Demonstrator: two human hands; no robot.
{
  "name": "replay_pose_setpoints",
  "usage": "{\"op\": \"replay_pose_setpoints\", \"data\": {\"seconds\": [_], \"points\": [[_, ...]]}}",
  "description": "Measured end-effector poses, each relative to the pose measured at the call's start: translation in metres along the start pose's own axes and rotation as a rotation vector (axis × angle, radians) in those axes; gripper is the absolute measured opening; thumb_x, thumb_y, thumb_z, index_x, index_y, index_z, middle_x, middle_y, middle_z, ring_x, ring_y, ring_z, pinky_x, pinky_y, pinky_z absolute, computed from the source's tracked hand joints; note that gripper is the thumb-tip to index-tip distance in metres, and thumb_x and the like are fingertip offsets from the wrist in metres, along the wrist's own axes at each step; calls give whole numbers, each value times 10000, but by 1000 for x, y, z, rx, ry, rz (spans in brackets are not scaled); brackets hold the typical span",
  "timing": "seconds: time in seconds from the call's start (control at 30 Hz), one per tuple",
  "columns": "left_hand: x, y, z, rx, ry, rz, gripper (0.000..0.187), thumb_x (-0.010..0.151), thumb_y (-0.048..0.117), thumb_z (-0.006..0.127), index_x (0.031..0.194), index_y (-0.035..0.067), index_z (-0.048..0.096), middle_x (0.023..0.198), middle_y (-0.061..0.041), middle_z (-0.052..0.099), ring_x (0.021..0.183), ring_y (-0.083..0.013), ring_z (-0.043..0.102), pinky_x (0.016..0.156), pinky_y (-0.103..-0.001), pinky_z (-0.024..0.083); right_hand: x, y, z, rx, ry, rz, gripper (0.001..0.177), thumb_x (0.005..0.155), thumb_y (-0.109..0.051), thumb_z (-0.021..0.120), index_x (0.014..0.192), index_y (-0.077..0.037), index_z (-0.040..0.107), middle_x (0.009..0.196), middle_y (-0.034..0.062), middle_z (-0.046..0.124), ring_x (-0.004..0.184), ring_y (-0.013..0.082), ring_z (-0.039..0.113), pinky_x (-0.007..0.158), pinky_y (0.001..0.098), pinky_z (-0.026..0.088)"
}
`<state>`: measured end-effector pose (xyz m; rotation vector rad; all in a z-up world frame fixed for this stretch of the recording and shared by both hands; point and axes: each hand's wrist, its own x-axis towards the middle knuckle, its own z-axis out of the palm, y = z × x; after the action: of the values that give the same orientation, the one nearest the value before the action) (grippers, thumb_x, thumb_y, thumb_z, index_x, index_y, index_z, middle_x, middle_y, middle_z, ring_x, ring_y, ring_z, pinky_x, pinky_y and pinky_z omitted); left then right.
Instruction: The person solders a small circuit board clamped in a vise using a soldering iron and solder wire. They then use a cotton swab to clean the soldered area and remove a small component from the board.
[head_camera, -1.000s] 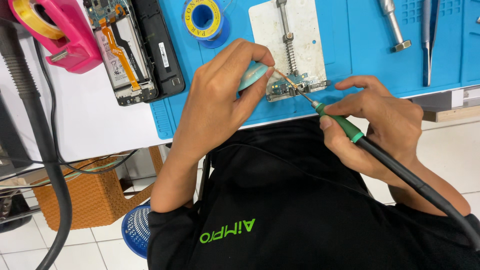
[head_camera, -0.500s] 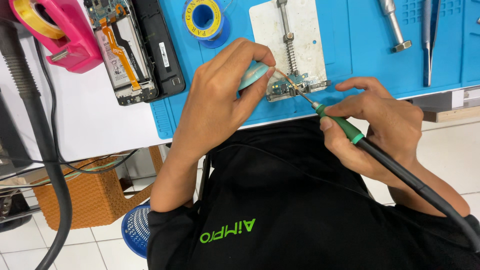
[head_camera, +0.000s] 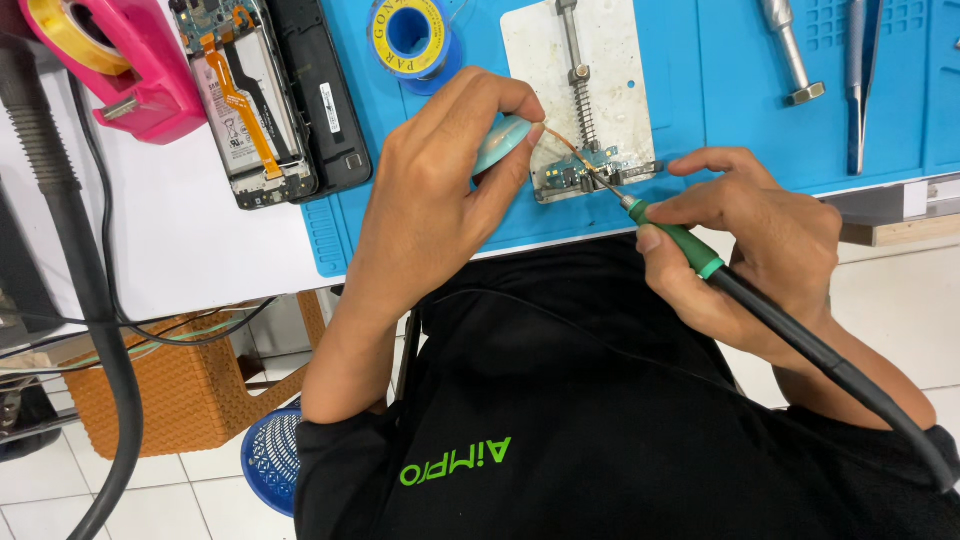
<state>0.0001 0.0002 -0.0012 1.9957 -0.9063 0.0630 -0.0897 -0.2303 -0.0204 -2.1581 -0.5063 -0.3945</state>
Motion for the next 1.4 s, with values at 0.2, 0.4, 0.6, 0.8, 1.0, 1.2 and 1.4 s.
{"op": "replay_pose_setpoints", "data": {"seconds": [0.2,0.4,0.6,0.8,1.0,1.2,1.4], "points": [[-2,6,-1,12,82,-21,15,1086,-8,542,1086,-21,535,1040,-134,591,954,-298,615,849,-384,483,-5,-6,-11,26,48,17,125,981,41,682,954,136,604,788,200,664,710,312,688,1009,618,618],[-16,16,-6,160,334,-63,30,1077,-17,565,1065,-44,558,1003,-173,629,926,-318,628,815,-383,488,-20,2,-26,73,24,58,197,1006,27,595,1069,154,458,784,253,646,819,374,755,1104,660,531],[-30,3,-1,389,382,-95,33,1071,-56,569,1084,-58,538,1029,-186,619,939,-344,646,768,-400,517,-28,23,-17,73,124,46,231,1036,27,635,1072,154,446,832,315,604,821,471,749,851,510,565],[-32,-5,4,423,347,-111,71,1055,-98,588,1083,-59,536,1032,-187,615,937,-343,645,776,-416,539,-29,26,-14,85,140,76,241,1023,15,660,1039,169,475,810,303,585,789,454,755,650,413,551],[-30,-9,10,541,305,-143,89,1032,-97,600,1084,-33,565,1035,-170,633,949,-348,646,822,-432,498,-29,32,-11,94,156,73,255,1010,3,663,1027,169,470,767,296,579,770,450,753,617,402,538],[-24,-8,14,814,289,-174,97,1025,-60,574,1064,19,612,1006,-117,619,870,-299,576,752,-400,381,-30,33,-9,103,184,92,240,1020,2,647,1042,159,467,765,284,589,770,450,751,637,405,546],[-26,-11,15,921,234,-231,251,1105,294,614,1112,43,592,1020,-99,579,882,-287,528,745,-404,391,-32,34,-8,106,207,88,239,1025,19,636,1044,178,459,776,301,592,772,458,748,742,467,577]]}}
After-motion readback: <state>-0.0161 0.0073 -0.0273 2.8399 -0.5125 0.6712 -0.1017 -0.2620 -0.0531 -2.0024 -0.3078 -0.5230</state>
